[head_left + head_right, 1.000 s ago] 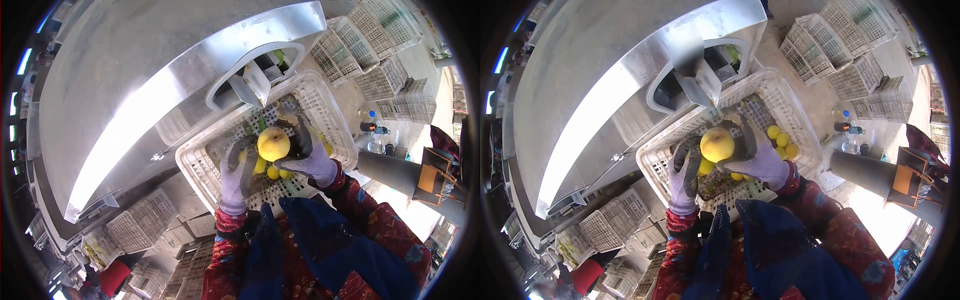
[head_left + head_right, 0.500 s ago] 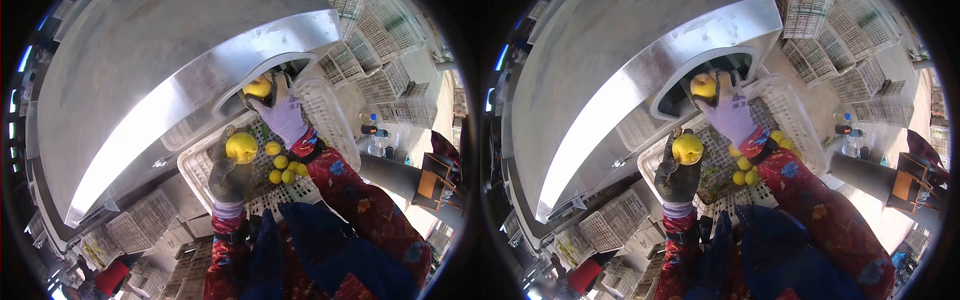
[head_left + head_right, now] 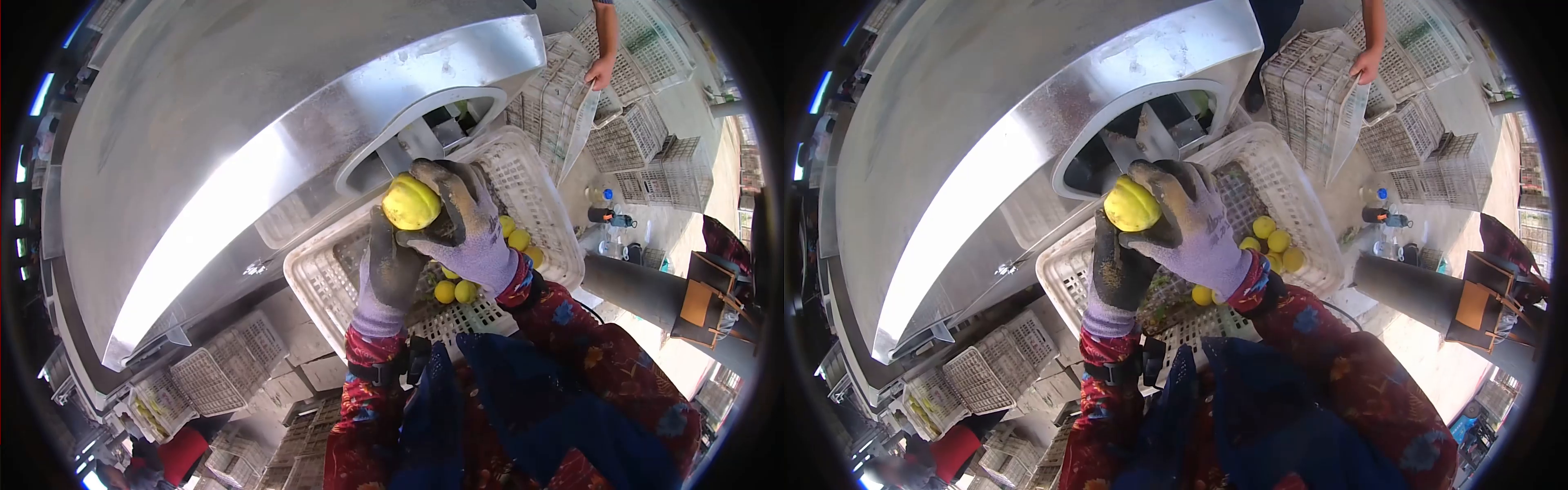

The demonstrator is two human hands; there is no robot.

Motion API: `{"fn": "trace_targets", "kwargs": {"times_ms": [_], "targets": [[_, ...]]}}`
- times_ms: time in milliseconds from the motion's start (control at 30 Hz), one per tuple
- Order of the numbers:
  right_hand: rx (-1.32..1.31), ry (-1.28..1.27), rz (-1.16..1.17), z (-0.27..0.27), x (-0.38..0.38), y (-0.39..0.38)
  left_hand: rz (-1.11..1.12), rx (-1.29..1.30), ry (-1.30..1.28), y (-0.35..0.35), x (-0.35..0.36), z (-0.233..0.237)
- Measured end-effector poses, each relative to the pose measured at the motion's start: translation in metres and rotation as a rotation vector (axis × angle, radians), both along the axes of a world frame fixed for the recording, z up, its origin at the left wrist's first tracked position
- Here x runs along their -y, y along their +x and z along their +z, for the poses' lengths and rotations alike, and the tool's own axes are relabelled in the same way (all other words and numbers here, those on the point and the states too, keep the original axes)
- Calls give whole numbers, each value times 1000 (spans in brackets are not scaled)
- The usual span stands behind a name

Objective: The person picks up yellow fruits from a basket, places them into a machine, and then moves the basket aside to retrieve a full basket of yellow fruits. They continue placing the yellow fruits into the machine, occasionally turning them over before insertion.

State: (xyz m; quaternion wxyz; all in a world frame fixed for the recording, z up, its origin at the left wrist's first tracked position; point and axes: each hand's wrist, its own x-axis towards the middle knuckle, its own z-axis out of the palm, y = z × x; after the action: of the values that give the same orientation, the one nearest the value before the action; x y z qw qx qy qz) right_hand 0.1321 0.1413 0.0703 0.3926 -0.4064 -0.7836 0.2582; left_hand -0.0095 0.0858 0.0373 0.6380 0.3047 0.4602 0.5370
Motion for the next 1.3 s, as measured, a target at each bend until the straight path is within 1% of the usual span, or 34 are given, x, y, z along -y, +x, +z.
{"fn": "trace_targets", "kwargs": {"times_ms": [67,100,133,167,200,267,333,367,500,567,667,700,800,833,933,967,1067,1100,1133,1167,1200,1267,1300], "targets": [[-29,20,-12,0,-8,-1,-35,431,-130,-1,-7,13],[-52,17,-64,-2,-11,-2,-59,331,-193,-1,-12,15],[-43,-34,-114,-5,-17,-4,-39,148,-151,-3,-11,3],[-35,-86,-161,-11,-23,-6,-16,-34,-107,-6,-8,-19],[-27,-137,-210,-18,-30,-9,5,-86,-94,-7,-6,-21],[68,-72,-207,-27,-43,-12,49,-194,-73,-9,-3,-25],[194,6,-197,-31,-51,-16,54,-318,-56,-18,11,-46],[201,39,-213,-34,-54,-18,57,-379,-50,-23,19,-58],[233,78,-213,-33,-64,-24,70,-539,-41,-29,39,-55],[255,138,-206,-36,-72,-28,83,-517,-56,-29,46,-52],[196,264,-212,-25,-81,-29,99,-408,-85,-27,57,-60],[134,238,-205,-22,-84,-29,97,-383,-99,-27,61,-66],[216,235,-196,-12,-77,-21,55,-370,-98,-32,65,-68],[258,174,-190,-15,-71,-19,39,-372,-96,-32,65,-65],[336,173,-231,-30,-72,-28,106,-221,-219,-33,63,-57],[318,77,-236,-33,-79,-33,124,-214,-235,-33,64,-59],[222,280,-183,-23,-92,-30,152,-177,-269,-33,67,-69],[220,187,-131,-12,-97,-28,145,-150,-274,-32,68,-74],[237,308,-155,-8,-102,-28,132,-123,-278,-30,67,-81],[229,227,-136,0,-100,-20,119,-212,-319,-27,65,-92],[225,144,-118,7,-94,-10,44,-342,-295,-26,56,-101],[-7,117,-173,-9,-70,19,-126,-579,-249,-20,38,-123],[22,-9,-123,-23,-55,39,-252,-728,-235,-12,30,-140]]}}
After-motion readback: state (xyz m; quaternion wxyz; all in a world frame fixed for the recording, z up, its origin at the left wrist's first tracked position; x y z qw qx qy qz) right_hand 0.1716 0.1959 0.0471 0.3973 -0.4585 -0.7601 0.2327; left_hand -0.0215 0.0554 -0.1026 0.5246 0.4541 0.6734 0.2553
